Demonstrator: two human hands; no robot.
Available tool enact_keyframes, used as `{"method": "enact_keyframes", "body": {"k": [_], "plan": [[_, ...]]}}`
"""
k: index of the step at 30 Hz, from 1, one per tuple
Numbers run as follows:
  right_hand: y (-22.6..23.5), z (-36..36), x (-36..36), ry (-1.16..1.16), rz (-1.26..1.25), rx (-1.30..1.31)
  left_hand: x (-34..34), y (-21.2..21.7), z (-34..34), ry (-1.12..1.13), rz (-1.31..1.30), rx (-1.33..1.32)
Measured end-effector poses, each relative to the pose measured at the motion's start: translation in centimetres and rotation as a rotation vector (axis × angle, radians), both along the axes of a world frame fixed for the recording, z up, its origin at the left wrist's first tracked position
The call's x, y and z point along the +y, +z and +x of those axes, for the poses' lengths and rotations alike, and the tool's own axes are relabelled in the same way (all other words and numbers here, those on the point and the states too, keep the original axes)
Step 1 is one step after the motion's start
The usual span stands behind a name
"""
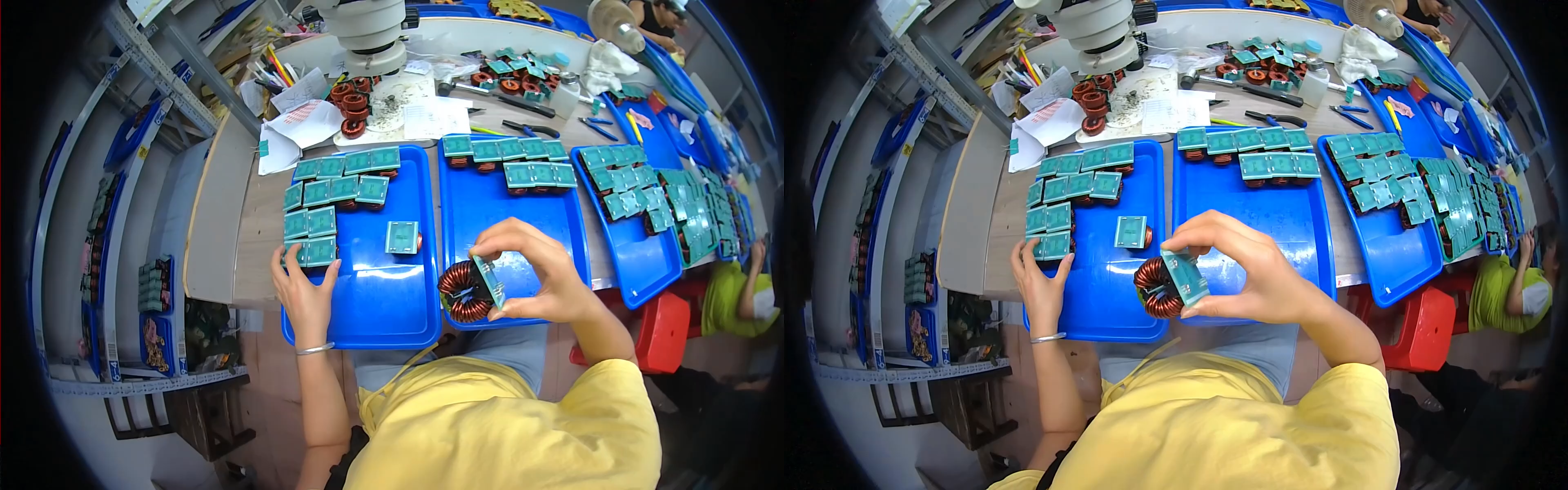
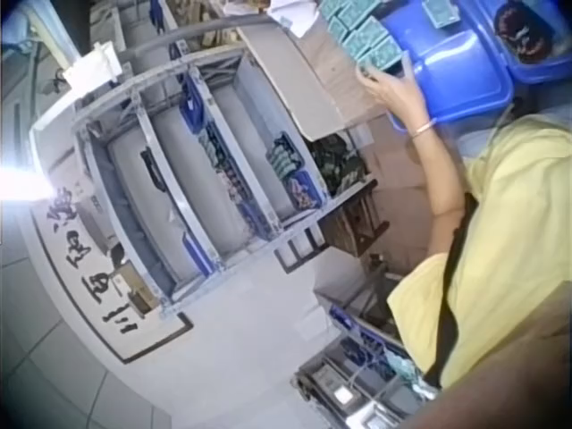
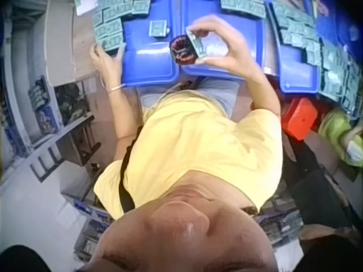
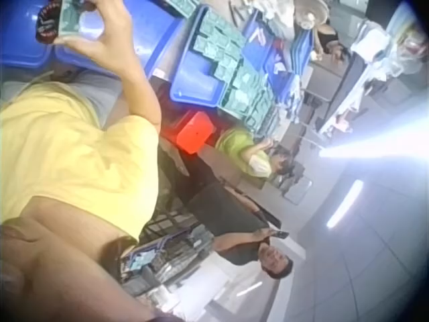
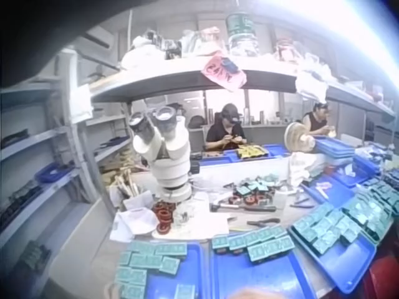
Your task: Organizing and assembling electronic components onto circuit boards and placing them into sorting trays.
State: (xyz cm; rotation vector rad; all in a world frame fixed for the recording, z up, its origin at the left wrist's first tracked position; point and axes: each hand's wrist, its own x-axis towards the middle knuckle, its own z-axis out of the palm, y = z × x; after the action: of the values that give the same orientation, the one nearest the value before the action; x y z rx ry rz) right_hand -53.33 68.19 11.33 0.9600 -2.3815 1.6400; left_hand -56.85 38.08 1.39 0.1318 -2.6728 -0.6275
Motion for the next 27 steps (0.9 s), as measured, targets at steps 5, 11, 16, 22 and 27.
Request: {"method": "enact_keyframes", "body": {"k": [5, 11, 16, 22, 27], "plan": [[0.0, 0.2, 0.0, -0.024, 0.061, 0.156, 0.1, -0.2, 0.7, -0.029, -0.03, 0.028], [-0.1, 1.2, -0.7, -0.088, -0.082, -0.156, 4.7, 3.7, 3.7, -0.435, 0.477, 0.267], [-2.2, 1.9, -2.4, -0.097, -0.116, -0.256, 10.1, 4.1, 5.8, -0.735, 0.826, 0.0], [-1.1, 0.1, 1.8, -0.182, 0.049, -0.222, 10.7, 3.0, 6.7, -0.568, 0.808, -0.175], [-3.5, -11.6, 21.8, -1.029, 0.316, 0.325, 10.3, 1.1, 6.9, -0.541, 0.621, -0.169]]}}
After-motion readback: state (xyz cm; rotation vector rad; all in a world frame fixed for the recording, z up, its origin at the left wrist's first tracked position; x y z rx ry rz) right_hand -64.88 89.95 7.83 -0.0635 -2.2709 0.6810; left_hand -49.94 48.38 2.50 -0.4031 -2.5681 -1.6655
